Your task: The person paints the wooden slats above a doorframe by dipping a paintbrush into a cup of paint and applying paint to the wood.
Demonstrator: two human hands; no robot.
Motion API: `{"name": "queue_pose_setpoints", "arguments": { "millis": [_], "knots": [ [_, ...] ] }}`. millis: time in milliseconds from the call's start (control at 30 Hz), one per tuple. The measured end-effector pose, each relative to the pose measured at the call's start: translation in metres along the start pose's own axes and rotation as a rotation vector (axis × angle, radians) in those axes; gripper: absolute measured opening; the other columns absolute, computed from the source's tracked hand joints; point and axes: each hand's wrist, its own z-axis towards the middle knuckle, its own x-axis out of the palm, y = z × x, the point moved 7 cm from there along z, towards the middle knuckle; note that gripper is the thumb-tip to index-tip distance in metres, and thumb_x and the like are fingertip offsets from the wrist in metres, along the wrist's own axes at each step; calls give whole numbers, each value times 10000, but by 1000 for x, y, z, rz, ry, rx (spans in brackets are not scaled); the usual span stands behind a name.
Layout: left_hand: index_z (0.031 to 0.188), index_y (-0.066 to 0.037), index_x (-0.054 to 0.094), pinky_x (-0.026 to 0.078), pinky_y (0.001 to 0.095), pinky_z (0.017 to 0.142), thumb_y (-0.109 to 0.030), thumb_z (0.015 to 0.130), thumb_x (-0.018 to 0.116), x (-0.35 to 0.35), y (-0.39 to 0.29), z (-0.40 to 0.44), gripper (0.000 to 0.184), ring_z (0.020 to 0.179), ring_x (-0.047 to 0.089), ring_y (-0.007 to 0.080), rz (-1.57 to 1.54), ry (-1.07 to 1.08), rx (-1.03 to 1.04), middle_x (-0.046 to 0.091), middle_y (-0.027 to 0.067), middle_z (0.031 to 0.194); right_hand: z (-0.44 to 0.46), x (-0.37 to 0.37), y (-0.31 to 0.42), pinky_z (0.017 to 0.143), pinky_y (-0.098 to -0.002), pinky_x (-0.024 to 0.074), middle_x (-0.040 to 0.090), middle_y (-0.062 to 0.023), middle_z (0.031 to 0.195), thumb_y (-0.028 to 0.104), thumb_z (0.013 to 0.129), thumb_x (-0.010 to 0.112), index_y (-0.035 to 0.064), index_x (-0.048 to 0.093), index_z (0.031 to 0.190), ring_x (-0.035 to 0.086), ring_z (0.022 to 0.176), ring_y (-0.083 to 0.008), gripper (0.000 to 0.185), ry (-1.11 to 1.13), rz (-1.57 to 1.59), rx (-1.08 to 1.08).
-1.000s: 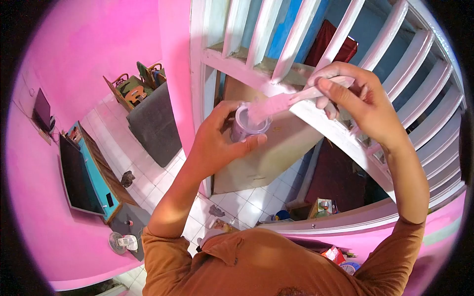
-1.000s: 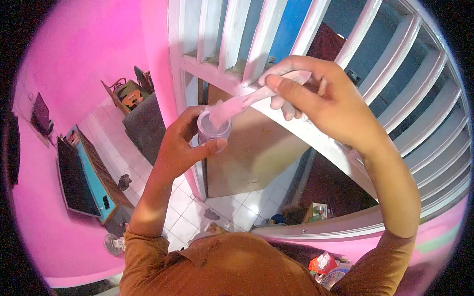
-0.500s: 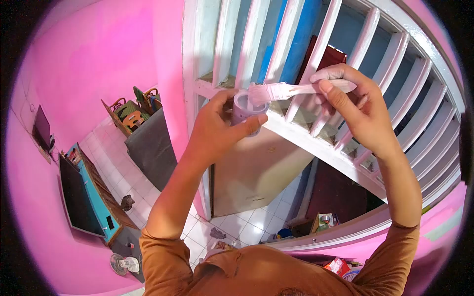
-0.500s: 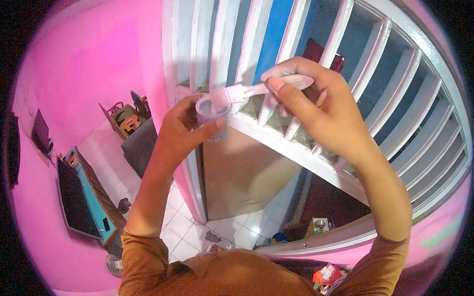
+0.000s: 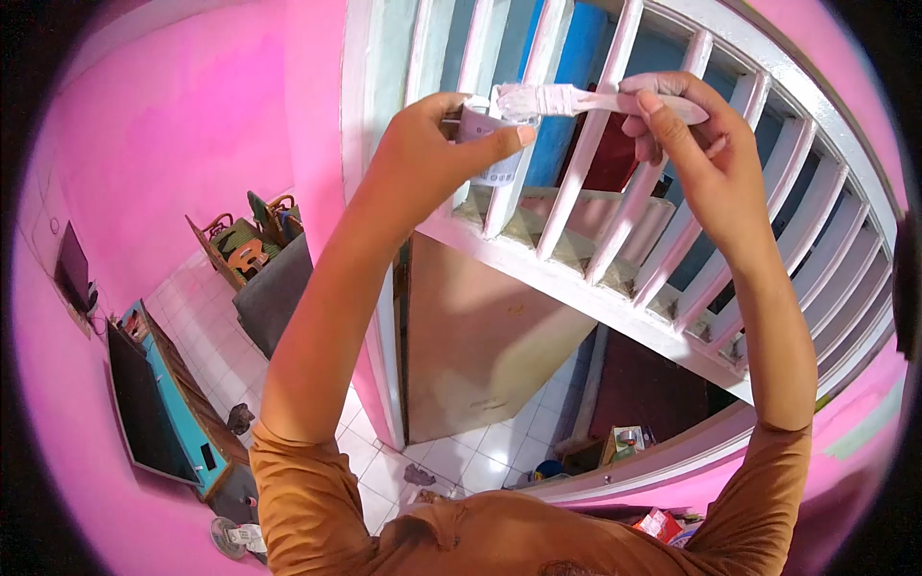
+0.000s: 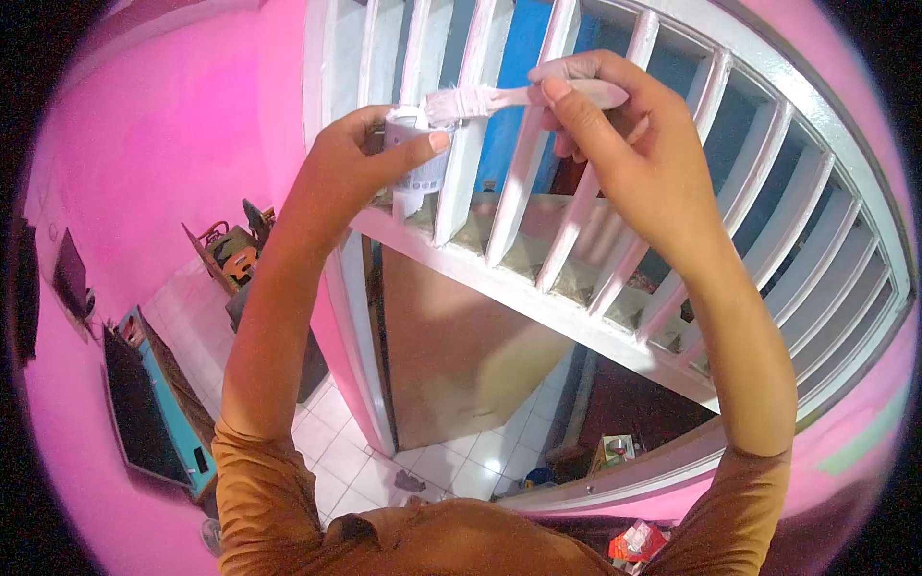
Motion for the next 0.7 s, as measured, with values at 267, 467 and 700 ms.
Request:
{"name": "queue_pose_setpoints", "arguments": {
  "millis": [267, 467, 700],
  "knots": [
    [1222, 97, 622, 520, 300, 850, -336, 809, 830, 6, -18, 16, 633, 914, 680, 169, -65, 35, 34, 713, 144, 1025, 29, -35, 7, 712, -243, 455, 693, -40, 980, 236, 1022, 615, 6, 674, 1199, 582, 797, -88, 296, -177, -154, -101],
    [1231, 96, 617, 518, 310, 873, -332, 806, 834, 4, -14, 13, 641, 943, 675, 183, -89, 34, 38, 708, 153, 1049, 51, -39, 34, 701, -296, 518, 696, -83, 945, 113, 981, 605, 9, 674, 1095, 643, 809, -157, 169, -227, -324, -221],
    [1256, 74, 613, 527, 336, 890, -296, 828, 827, -8, 16, -8, 605, 987, 672, 199, -88, 16, -48, 698, 151, 1096, 22, -4, 32, 739, -369, 543, 658, -103, 948, 46, 862, 697, 44, 636, 1174, 653, 862, -280, 317, -129, -884, -868]
  ]
}}
